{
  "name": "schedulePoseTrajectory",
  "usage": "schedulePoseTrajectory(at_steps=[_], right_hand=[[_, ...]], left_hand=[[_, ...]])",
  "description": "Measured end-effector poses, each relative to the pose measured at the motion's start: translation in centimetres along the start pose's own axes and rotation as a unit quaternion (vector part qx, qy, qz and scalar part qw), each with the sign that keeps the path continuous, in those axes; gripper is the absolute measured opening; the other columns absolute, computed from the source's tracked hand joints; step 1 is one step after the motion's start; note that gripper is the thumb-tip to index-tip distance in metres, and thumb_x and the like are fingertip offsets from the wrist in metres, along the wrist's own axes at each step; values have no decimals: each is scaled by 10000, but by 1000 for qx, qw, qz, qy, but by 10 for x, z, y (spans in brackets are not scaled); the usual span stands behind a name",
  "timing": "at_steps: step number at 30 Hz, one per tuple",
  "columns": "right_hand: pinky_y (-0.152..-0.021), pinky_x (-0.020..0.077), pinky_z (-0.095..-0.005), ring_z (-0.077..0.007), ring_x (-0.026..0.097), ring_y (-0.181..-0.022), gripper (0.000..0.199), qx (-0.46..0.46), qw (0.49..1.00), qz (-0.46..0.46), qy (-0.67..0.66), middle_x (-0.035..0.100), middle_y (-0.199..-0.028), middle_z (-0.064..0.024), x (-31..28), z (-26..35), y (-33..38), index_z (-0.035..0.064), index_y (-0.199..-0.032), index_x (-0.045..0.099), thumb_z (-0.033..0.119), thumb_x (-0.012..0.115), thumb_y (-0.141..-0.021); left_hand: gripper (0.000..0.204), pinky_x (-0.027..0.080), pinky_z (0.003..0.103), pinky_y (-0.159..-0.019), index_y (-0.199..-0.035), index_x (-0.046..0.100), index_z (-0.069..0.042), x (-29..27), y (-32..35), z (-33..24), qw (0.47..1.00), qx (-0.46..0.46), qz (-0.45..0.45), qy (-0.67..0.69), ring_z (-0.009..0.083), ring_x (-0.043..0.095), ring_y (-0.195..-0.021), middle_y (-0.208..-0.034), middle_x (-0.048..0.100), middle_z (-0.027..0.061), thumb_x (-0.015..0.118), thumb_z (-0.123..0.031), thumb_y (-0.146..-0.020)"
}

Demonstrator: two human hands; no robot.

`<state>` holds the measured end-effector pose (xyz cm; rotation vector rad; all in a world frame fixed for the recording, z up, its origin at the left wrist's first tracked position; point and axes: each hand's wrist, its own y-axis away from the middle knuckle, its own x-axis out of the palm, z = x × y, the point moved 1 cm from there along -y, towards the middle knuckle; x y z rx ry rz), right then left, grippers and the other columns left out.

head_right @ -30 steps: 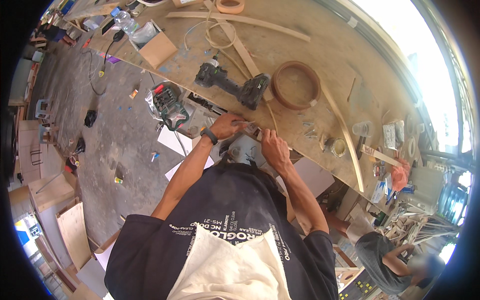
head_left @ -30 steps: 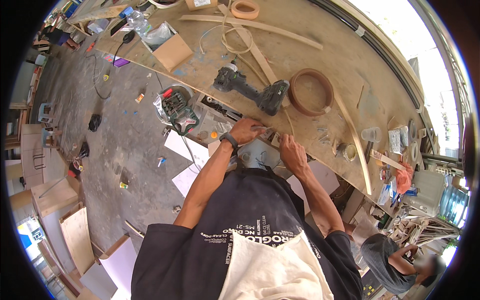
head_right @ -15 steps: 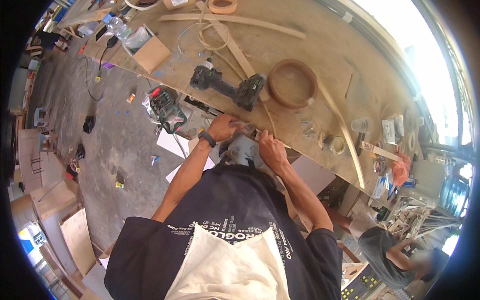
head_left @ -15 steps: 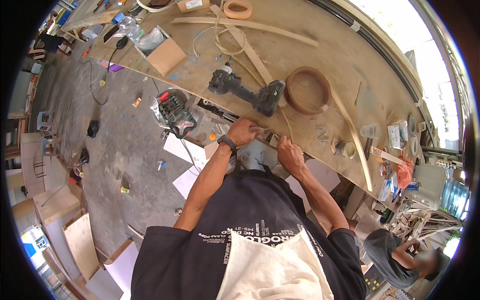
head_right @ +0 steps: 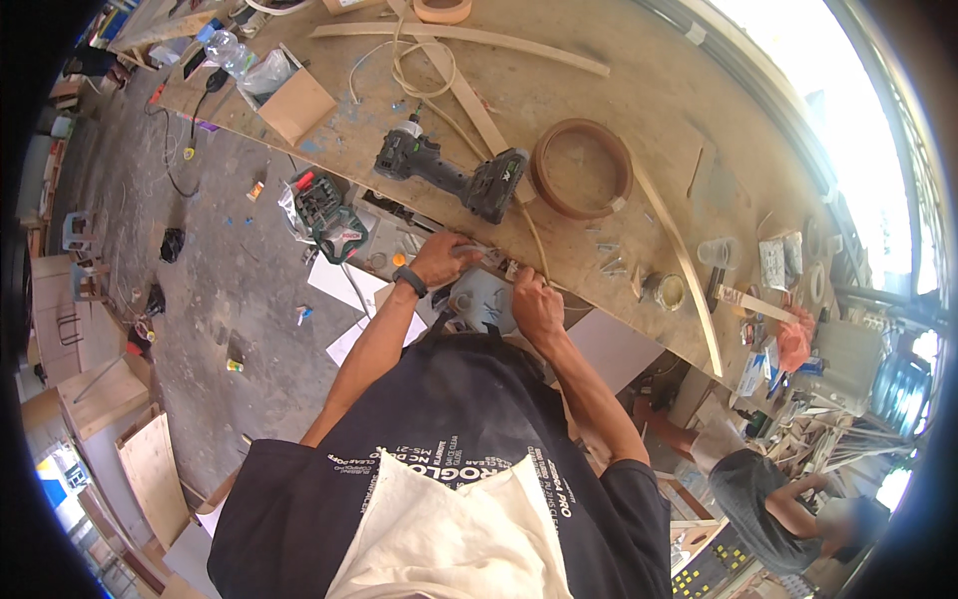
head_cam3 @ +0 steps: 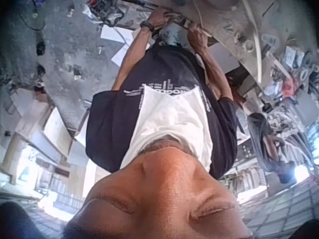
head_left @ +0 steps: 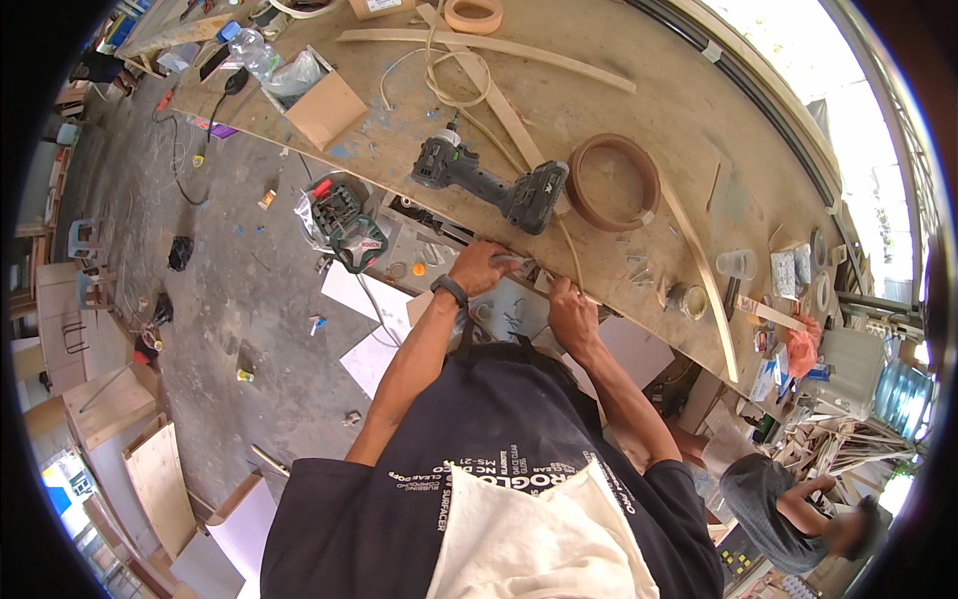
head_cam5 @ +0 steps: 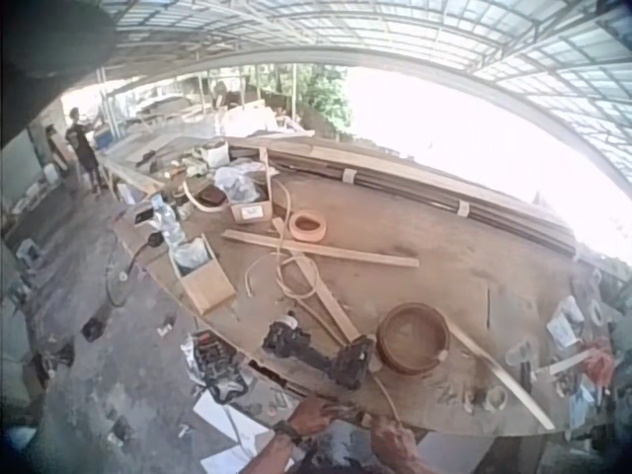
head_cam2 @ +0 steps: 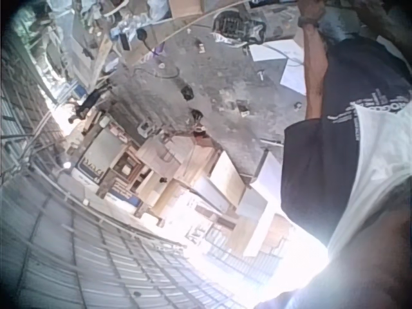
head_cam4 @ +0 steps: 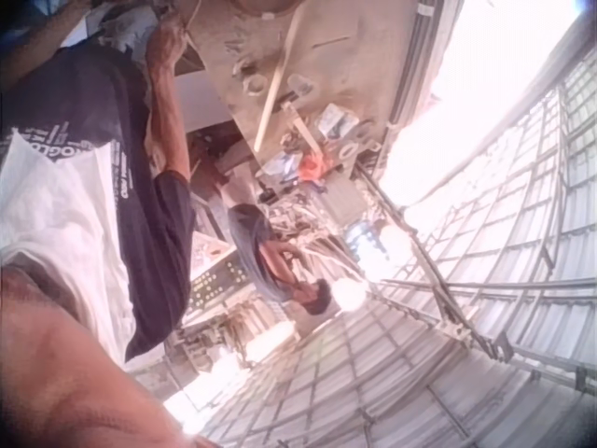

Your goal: The person walks through a workshop, picks up a small wooden piece, and applies glue to its edge using a white bottle. They then place the glued piece onto a larger white board and press it down to secure it.

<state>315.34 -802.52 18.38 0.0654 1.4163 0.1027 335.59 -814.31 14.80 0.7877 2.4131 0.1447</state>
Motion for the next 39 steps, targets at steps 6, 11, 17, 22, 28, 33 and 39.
schedulePoseTrajectory(at_steps=[6,11,17,22,28,33,39], right_hand=[[-647,565,-512,-424,713,-747,230,77,991,-20,-108,712,-910,-220,3,-26,49,18,-1049,603,238,542,-1026],[-762,524,-506,-419,664,-880,188,150,968,-130,-156,664,-995,-213,-46,-42,48,42,-1094,648,189,573,-1003],[-833,487,-483,-372,606,-982,252,104,973,-199,-54,611,-1004,-179,-32,-97,16,58,-1162,667,161,629,-934],[-1047,374,-513,-377,508,-1259,457,19,974,-223,42,574,-1314,-196,-26,-97,11,65,-1324,634,167,662,-880],[-1076,293,-553,-381,443,-1336,446,-77,939,-332,-55,510,-1441,-164,-28,-74,43,81,-1358,609,281,584,-961],[-1049,366,-517,-367,508,-1274,366,-286,899,-243,-224,564,-1362,-166,-21,18,87,78,-1309,617,184,644,-961],[-857,508,-378,-306,644,-1049,394,-489,745,155,-427,648,-1218,-140,-17,182,202,40,-1234,647,76,757,-858]], left_hand=[[538,525,440,-906,-1137,746,-8,12,3,9,999,6,-17,49,369,687,-1055,-1082,747,204,776,-471,-865],[422,523,325,-789,-1148,755,-38,1,38,6,981,25,-40,188,205,684,-925,-1066,731,108,828,-338,-861],[298,419,241,-644,-1134,788,-116,-2,102,-18,931,79,-180,308,69,506,-740,-1072,583,-26,857,-175,-850],[289,404,224,-698,-1155,779,-86,9,193,-51,875,117,-330,334,61,509,-847,-1057,527,-19,833,-134,-875],[267,419,249,-714,-1109,790,-46,52,315,-101,803,81,-492,326,79,508,-829,-1035,578,8,837,-161,-873],[288,439,291,-725,-1096,801,-41,87,401,-109,739,60,-595,311,90,507,-835,-992,590,9,865,-164,-844],[339,408,237,-590,-1112,787,-7,140,502,-90,636,15,-690,346,47,489,-739,-1001,493,-24,869,-208,-852]])
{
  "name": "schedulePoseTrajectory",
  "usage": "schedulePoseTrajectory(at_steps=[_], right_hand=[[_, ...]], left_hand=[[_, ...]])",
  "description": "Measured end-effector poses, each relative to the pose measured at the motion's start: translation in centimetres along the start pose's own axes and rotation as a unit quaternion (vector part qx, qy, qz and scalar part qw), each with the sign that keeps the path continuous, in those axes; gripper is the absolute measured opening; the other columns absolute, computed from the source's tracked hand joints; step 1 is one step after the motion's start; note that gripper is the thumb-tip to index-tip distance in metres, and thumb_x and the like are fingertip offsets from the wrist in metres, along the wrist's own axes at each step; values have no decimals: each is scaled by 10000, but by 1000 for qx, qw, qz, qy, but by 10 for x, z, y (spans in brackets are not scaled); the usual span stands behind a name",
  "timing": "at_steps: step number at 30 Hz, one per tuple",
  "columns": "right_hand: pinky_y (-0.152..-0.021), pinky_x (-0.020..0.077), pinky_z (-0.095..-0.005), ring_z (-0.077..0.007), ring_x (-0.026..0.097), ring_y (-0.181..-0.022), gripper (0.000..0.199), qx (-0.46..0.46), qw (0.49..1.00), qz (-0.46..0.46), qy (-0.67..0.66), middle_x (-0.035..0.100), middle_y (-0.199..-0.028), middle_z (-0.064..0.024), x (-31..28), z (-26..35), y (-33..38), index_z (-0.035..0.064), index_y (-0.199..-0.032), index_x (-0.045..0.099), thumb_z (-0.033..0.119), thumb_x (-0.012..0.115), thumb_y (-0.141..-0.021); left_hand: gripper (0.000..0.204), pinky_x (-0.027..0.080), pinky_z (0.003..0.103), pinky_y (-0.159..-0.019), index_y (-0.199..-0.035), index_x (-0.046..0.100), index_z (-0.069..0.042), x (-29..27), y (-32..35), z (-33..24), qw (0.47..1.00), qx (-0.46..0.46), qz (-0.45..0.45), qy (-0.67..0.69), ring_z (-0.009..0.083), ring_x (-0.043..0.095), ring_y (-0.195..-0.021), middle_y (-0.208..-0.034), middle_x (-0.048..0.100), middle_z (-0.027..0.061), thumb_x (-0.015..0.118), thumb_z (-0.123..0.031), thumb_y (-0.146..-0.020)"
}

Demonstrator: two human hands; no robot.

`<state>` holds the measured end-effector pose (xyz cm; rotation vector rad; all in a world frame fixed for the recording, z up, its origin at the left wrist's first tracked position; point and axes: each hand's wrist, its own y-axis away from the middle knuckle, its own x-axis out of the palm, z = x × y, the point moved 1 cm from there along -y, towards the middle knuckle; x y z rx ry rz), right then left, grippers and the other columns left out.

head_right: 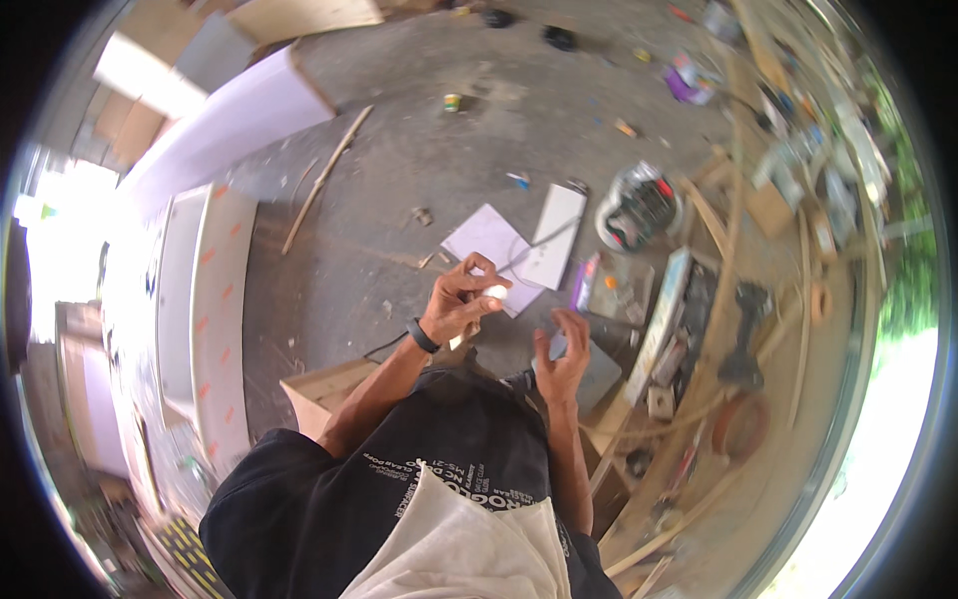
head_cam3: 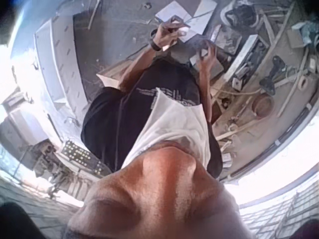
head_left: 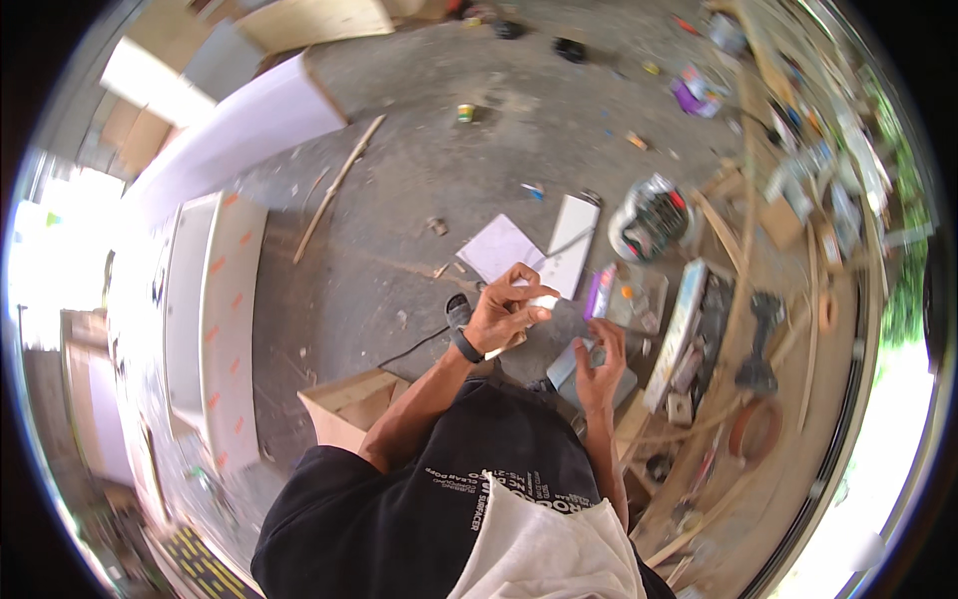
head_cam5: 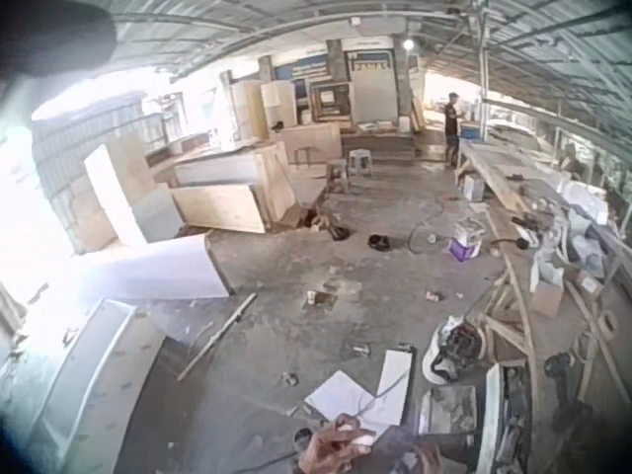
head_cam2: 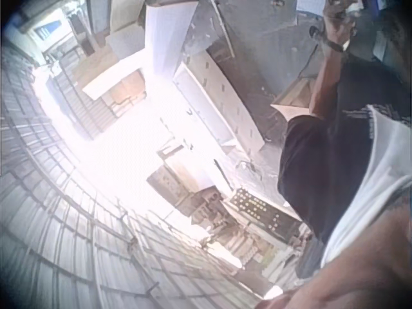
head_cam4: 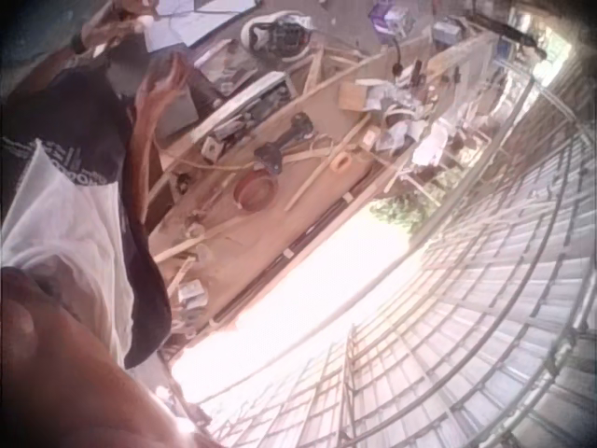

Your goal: The person walks through a workshop, picks up a small wooden piece, and applies glue to its edge using a white bottle. They then place the glued piece onto a larger white board and press it down to secure it.

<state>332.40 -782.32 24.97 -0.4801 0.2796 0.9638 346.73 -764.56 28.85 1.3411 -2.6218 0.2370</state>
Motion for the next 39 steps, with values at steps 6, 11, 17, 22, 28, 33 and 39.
schedulePoseTrajectory(at_steps=[6,11,17,22,28,33,39], right_hand=[[-819,502,-324,-186,650,-950,382,-44,948,244,-201,679,-1153,-80,170,82,-71,31,-1235,662,33,766,-868],[-934,504,-311,-159,646,-1032,328,-25,877,403,-260,685,-1137,-65,314,142,-115,6,-1198,665,-53,740,-884],[-912,508,-313,-160,648,-1009,233,-62,838,452,-300,696,-1089,-61,454,203,-161,7,-1104,694,-5,772,-884],[-844,512,-281,-132,643,-948,165,-17,838,452,-304,692,-1028,-52,550,226,-198,4,-1018,700,42,796,-889],[-823,508,-255,-97,634,-897,131,42,865,395,-308,686,-962,-19,659,205,-287,11,-1002,683,56,778,-924],[-814,519,-262,-96,644,-888,166,19,887,368,-279,696,-961,-7,773,201,-389,21,-1018,693,103,797,-918],[-713,482,-265,-97,591,-756,166,-122,900,372,-191,669,-865,-7,921,282,-545,36,-966,684,166,779,-931]], left_hand=[[308,455,276,-758,-1129,796,-52,-135,27,-22,990,11,-135,-37,100,523,-918,-990,527,-7,847,-207,-867],[355,443,278,-733,-1139,807,-123,-262,36,-57,974,17,-211,-82,101,496,-872,-955,486,-19,877,-275,-826],[410,405,270,-699,-1193,790,-150,-387,28,-97,936,65,-303,-168,106,468,-831,-937,471,-23,862,-336,-835],[399,415,283,-703,-1211,764,-83,-472,16,-107,879,89,-458,-103,105,474,-833,-875,512,-10,824,-315,-891],[469,433,264,-657,-1018,768,-28,-617,5,-68,687,-7,-719,102,94,501,-693,-737,563,-10,682,-488,-986],[664,463,335,-492,-959,707,-37,-785,18,-22,535,-19,-763,362,167,509,-522,-649,518,3,531,-678,-980],[673,498,339,-548,-1009,734,-36,-938,10,-34,411,77,-856,305,170,555,-573,-695,586,27,483,-660,-1013]])
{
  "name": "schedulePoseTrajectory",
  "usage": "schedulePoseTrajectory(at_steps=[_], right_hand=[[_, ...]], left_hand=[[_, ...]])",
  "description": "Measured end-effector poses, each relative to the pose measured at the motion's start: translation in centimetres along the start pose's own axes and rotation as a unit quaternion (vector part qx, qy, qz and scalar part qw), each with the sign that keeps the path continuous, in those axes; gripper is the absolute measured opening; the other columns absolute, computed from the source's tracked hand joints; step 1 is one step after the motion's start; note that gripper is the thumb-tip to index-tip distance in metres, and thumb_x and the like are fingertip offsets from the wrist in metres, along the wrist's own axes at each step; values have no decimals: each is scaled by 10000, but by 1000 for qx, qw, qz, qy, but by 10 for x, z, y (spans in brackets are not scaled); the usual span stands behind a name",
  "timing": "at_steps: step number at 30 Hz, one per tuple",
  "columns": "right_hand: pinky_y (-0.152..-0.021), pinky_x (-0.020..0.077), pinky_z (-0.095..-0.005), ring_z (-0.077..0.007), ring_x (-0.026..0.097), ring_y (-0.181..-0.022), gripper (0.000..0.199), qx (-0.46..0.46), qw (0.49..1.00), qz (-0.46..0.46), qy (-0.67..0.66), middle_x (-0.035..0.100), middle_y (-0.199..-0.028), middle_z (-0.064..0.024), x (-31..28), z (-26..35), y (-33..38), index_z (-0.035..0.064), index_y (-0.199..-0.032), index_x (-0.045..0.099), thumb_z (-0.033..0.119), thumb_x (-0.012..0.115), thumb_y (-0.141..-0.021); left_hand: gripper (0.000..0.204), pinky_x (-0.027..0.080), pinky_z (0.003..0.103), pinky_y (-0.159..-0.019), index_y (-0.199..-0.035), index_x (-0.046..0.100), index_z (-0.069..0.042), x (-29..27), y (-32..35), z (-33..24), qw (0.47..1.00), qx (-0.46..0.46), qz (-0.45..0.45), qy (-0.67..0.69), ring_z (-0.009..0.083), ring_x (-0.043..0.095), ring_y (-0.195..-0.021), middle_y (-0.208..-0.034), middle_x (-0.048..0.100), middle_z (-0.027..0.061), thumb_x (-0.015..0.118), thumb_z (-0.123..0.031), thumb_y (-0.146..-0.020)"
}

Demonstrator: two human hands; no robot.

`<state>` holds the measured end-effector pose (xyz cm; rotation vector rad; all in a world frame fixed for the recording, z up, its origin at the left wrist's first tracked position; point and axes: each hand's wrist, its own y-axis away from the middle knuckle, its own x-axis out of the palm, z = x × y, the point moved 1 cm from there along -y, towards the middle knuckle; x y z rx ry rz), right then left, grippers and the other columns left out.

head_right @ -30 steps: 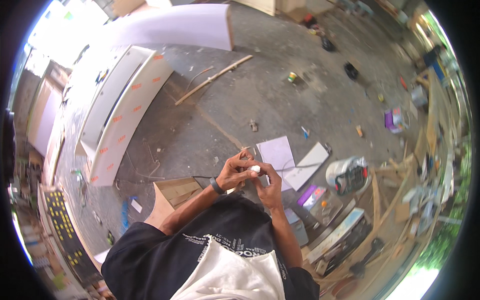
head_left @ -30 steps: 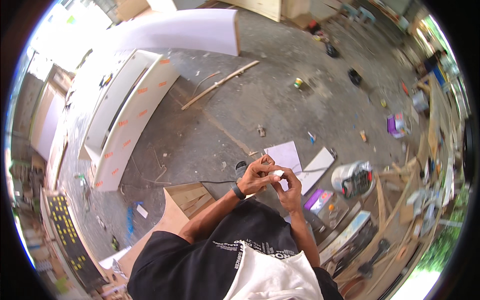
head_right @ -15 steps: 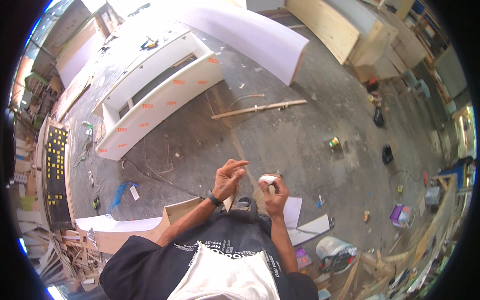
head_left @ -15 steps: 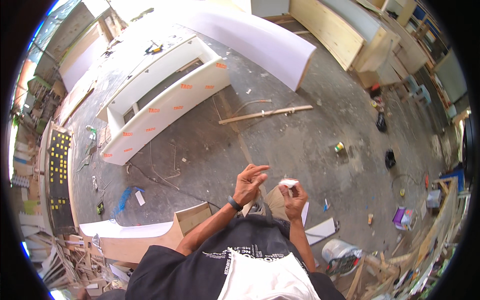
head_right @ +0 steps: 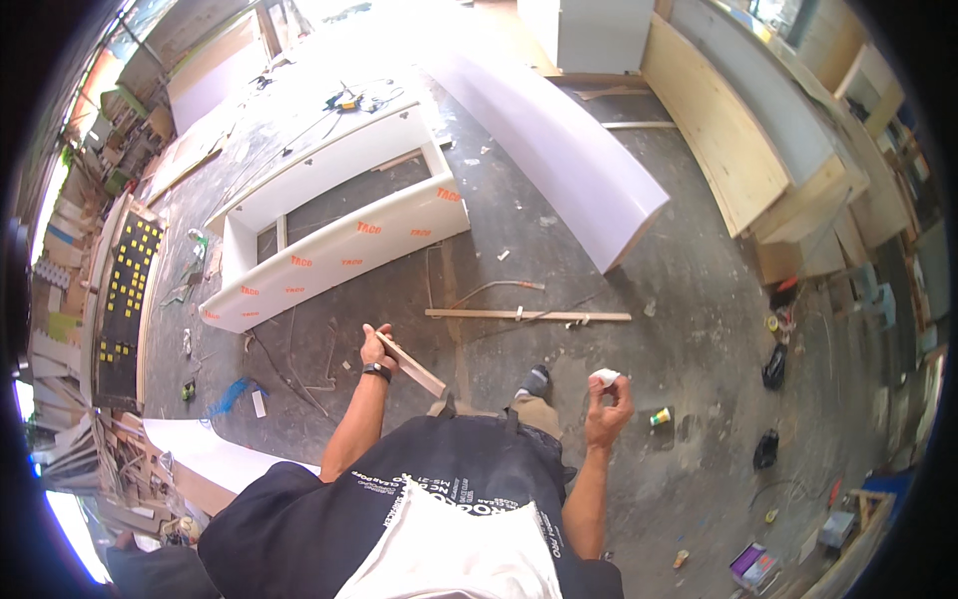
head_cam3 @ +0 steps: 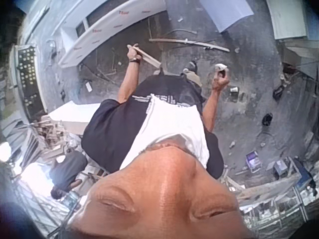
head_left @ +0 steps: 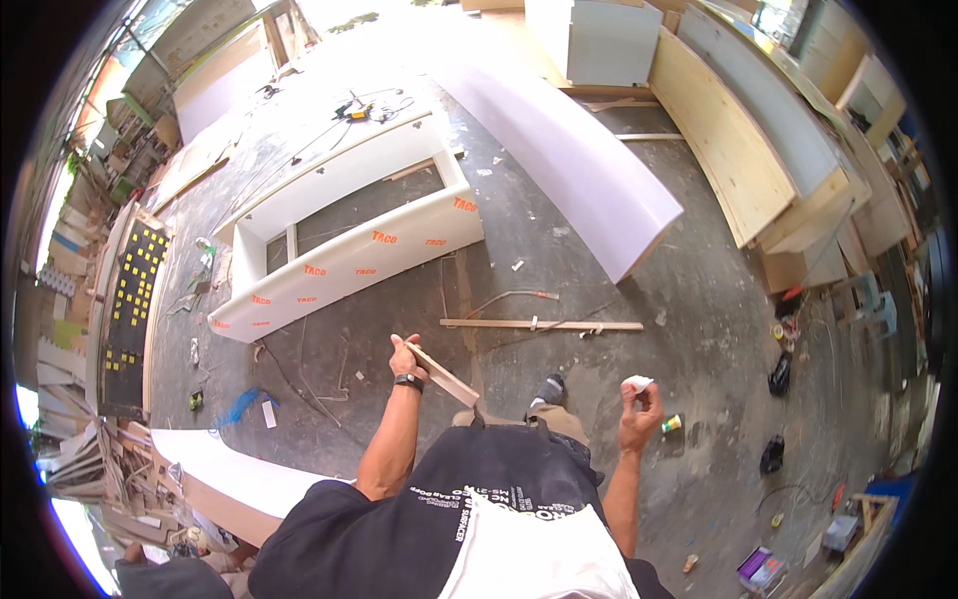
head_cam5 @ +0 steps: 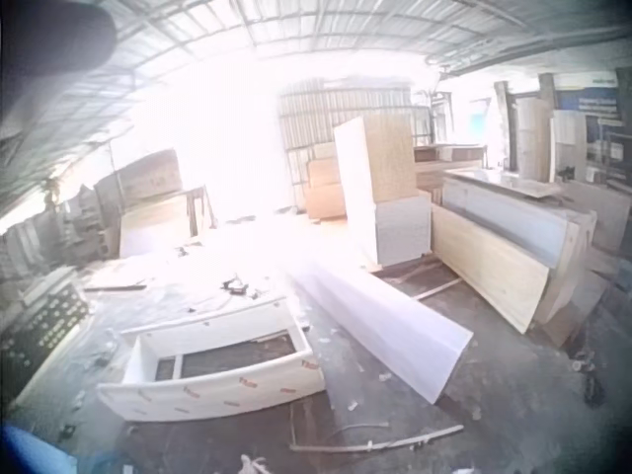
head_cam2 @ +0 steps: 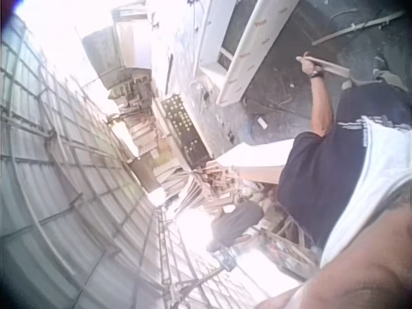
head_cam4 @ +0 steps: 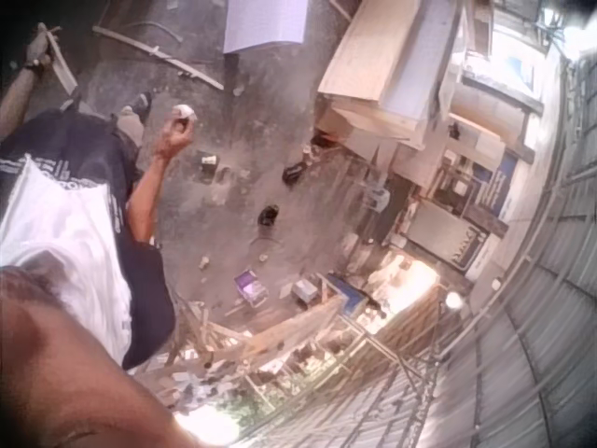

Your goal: The person walks through a workshop, picks up a small wooden piece, and applies glue to its edge using a white bottle. They then place the glued piece onto a larger white board and press it down to secure it.

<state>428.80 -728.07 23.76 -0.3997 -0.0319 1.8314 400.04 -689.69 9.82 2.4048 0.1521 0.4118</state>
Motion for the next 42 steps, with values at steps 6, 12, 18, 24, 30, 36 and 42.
schedulePoseTrajectory(at_steps=[6,12,18,24,30,36,42], right_hand=[[-703,489,-272,-107,585,-765,163,-64,996,54,13,669,-899,-23,55,1,-211,34,-971,693,151,792,-916],[-723,517,-270,-111,615,-807,162,-34,991,112,-64,690,-946,-34,188,-17,-343,28,-1004,710,107,806,-899],[-717,534,-278,-123,629,-811,190,-76,978,172,-85,709,-997,-54,338,-24,-494,25,-1024,720,91,824,-879],[-713,525,-268,-112,630,-813,153,-76,978,193,-35,693,-961,-37,467,-15,-654,22,-994,722,61,813,-877],[-718,515,-261,-99,620,-776,144,-36,983,178,-11,693,-916,-18,602,-41,-792,28,-990,711,93,803,-900],[-700,502,-291,-116,603,-723,184,-15,981,194,-9,682,-851,-27,756,-62,-923,0,-974,703,122,813,-891],[-687,490,-292,-116,596,-718,189,-48,974,219,17,683,-856,-24,937,-52,-1087,21,-981,712,132,824,-878]], left_hand=[[644,497,344,-543,-1024,723,-56,77,-56,-49,986,144,-84,26,174,541,-568,-712,564,13,461,-643,-1030],[679,512,366,-519,-997,734,-25,149,-132,-68,979,79,-145,121,196,552,-590,-720,572,42,417,-623,-1054],[738,504,379,-500,-919,724,-15,310,-272,-86,987,14,-144,62,217,543,-531,-649,549,46,379,-654,-1047],[769,458,348,-488,-1096,670,-3,492,-404,-155,998,-55,-28,8,161,488,-502,-660,535,16,427,-725,-995],[773,485,338,-463,-994,688,23,624,-504,-200,994,-25,-24,-105,173,528,-490,-642,542,27,441,-709,-997],[778,474,346,-478,-956,680,8,707,-625,-245,994,-34,-73,-67,161,512,-489,-644,551,24,430,-727,-992],[788,488,322,-507,-1044,645,-20,841,-743,-344,998,-12,-31,46,151,530,-513,-688,574,16,432,-773,-955]])
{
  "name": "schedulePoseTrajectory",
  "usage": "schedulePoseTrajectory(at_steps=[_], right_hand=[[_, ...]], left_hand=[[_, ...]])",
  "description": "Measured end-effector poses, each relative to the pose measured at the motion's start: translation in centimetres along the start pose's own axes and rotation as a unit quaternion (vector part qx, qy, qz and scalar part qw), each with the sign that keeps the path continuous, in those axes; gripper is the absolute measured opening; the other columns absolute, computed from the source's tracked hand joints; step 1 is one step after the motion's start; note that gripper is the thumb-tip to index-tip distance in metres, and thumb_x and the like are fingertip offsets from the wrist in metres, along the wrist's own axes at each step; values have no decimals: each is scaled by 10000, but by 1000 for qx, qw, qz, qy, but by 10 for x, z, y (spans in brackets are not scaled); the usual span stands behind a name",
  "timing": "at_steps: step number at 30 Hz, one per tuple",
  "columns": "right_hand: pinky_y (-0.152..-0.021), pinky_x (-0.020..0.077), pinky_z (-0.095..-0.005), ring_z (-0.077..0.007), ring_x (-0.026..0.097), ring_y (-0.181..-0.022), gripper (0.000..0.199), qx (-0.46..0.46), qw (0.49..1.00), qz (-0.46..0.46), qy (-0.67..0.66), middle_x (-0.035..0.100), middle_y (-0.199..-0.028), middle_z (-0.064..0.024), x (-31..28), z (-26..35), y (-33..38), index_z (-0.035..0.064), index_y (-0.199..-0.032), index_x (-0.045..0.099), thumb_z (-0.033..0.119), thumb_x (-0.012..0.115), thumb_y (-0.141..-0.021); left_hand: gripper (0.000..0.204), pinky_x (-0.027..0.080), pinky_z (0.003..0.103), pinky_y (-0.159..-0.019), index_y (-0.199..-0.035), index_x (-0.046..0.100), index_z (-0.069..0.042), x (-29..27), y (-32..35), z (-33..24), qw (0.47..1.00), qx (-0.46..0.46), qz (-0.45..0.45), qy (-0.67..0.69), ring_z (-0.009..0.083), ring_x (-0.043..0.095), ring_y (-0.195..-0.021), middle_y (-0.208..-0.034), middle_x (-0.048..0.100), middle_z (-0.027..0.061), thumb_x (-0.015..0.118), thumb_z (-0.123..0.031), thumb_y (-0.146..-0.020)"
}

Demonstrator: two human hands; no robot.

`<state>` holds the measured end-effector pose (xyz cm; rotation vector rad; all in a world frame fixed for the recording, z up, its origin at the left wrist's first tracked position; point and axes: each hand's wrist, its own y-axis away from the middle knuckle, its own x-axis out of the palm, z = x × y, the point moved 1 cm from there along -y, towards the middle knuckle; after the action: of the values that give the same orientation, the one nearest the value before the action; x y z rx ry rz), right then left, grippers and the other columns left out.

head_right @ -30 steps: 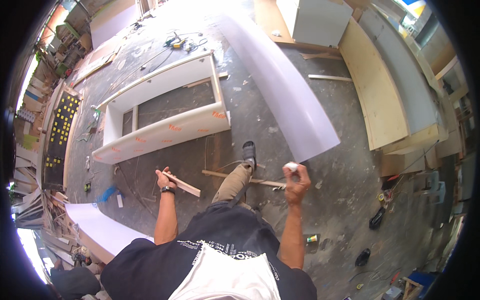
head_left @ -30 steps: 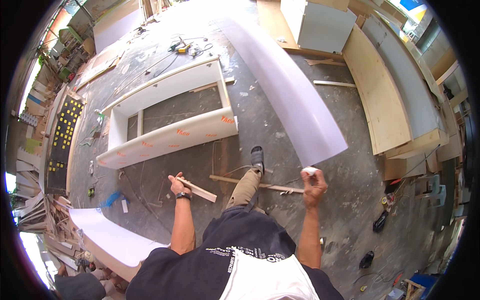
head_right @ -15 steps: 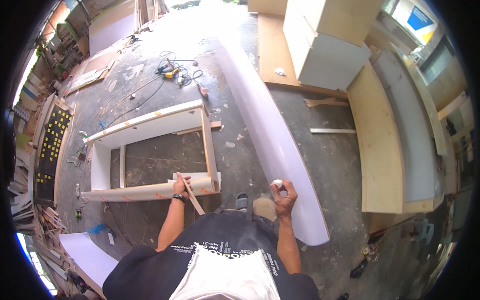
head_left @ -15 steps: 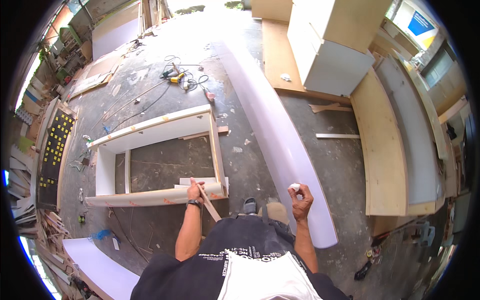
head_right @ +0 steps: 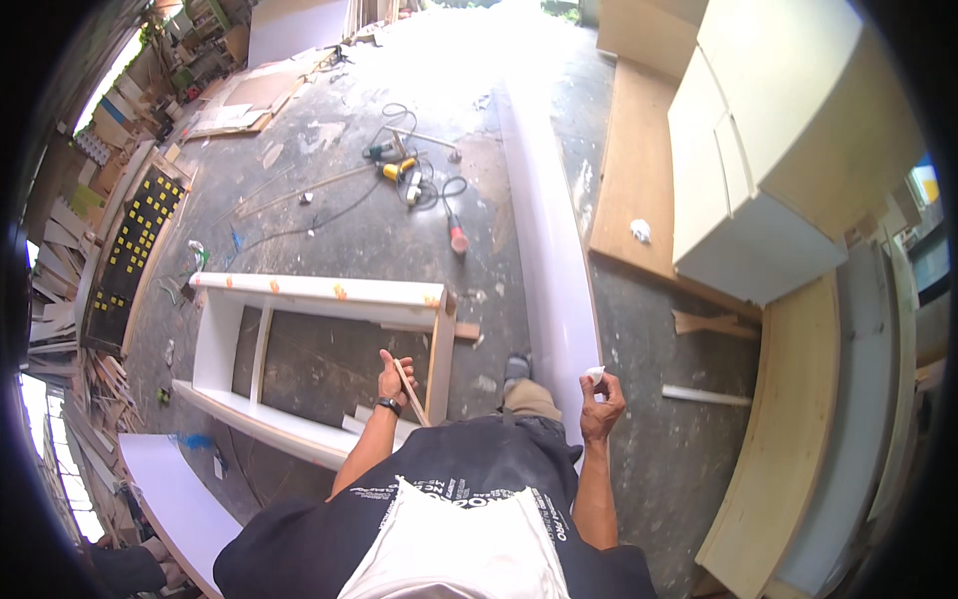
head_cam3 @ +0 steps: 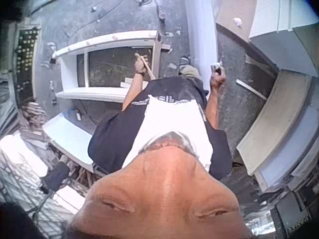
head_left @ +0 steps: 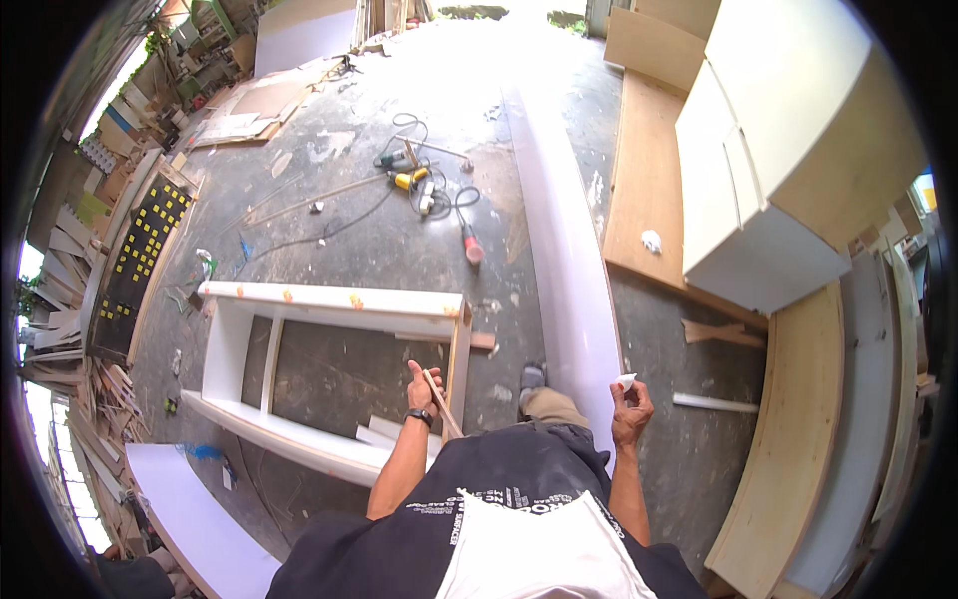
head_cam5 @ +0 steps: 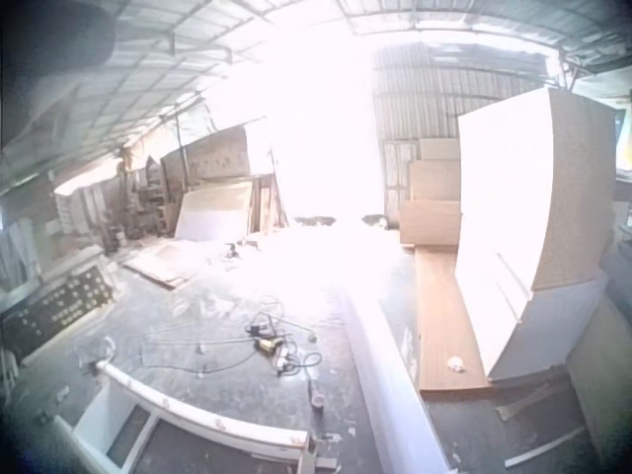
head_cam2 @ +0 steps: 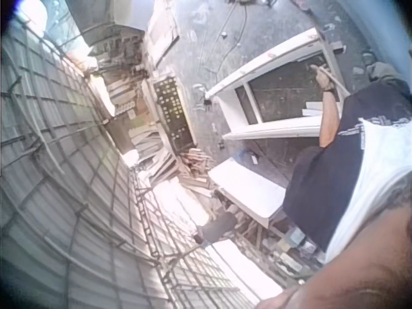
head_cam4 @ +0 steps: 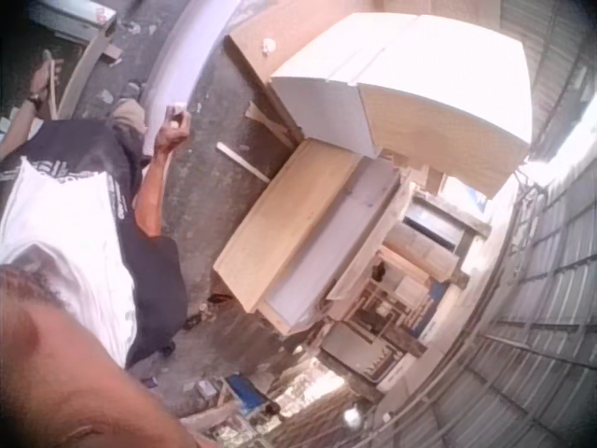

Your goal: The person walks through a workshop, picks up a small wooden piece, and applies glue to its edge using a white bottle. They then place the glued piece onto a larger white board and press it down to secure it.

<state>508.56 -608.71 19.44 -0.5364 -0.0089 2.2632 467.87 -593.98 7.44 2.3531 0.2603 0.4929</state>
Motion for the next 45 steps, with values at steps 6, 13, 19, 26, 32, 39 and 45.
schedulePoseTrajectory(at_steps=[6,13,19,26,32,39,45], right_hand=[[-729,494,-306,-136,594,-774,188,-80,995,8,-60,685,-856,-21,127,52,-233,37,-967,718,131,841,-860],[-598,377,-288,-107,466,-684,197,-87,993,37,-72,624,-810,-3,305,83,-424,43,-966,726,131,857,-848],[-579,358,-251,-55,430,-635,153,-17,995,90,-42,570,-732,56,449,68,-551,59,-951,737,139,840,-872],[-656,469,-255,-68,576,-680,169,42,994,98,-18,655,-747,19,600,78,-718,37,-938,726,154,832,-877],[-705,505,-285,-116,602,-739,195,94,991,94,-17,664,-878,-16,737,62,-868,26,-985,737,107,840,-841],[-673,500,-273,-107,604,-742,191,75,992,76,-64,653,-868,-15,960,60,-1071,28,-990,733,71,835,-834],[-683,516,-273,-111,625,-724,198,88,995,31,-36,677,-846,-16,1106,91,-1233,31,-977,729,78,845,-824]], left_hand=[[705,502,311,-583,-1146,595,-28,146,-83,-111,991,58,99,74,131,548,-577,-740,593,21,556,-701,-940],[513,541,337,-708,-1184,611,-63,276,-227,-217,979,-11,172,107,161,633,-763,-868,650,31,624,-539,-994],[265,546,287,-841,-1191,655,-75,355,-397,-343,975,6,206,84,116,682,-933,-1054,720,13,660,-284,-1027],[275,546,302,-813,-1210,632,-56,438,-584,-529,988,69,137,-5,117,666,-893,-1016,696,5,692,-230,-1005],[274,551,292,-758,-1191,622,-48,540,-743,-650,991,94,92,32,124,662,-853,-1003,689,20,703,-222,-995],[231,568,338,-777,-1186,612,-39,650,-981,-808,988,127,74,43,165,672,-851,-1012,693,48,652,-177,-1004],[257,574,358,-841,-1242,594,-27,700,-1132,-962,987,153,31,-47,198,689,-937,-1081,698,75,624,-134,-1011]])
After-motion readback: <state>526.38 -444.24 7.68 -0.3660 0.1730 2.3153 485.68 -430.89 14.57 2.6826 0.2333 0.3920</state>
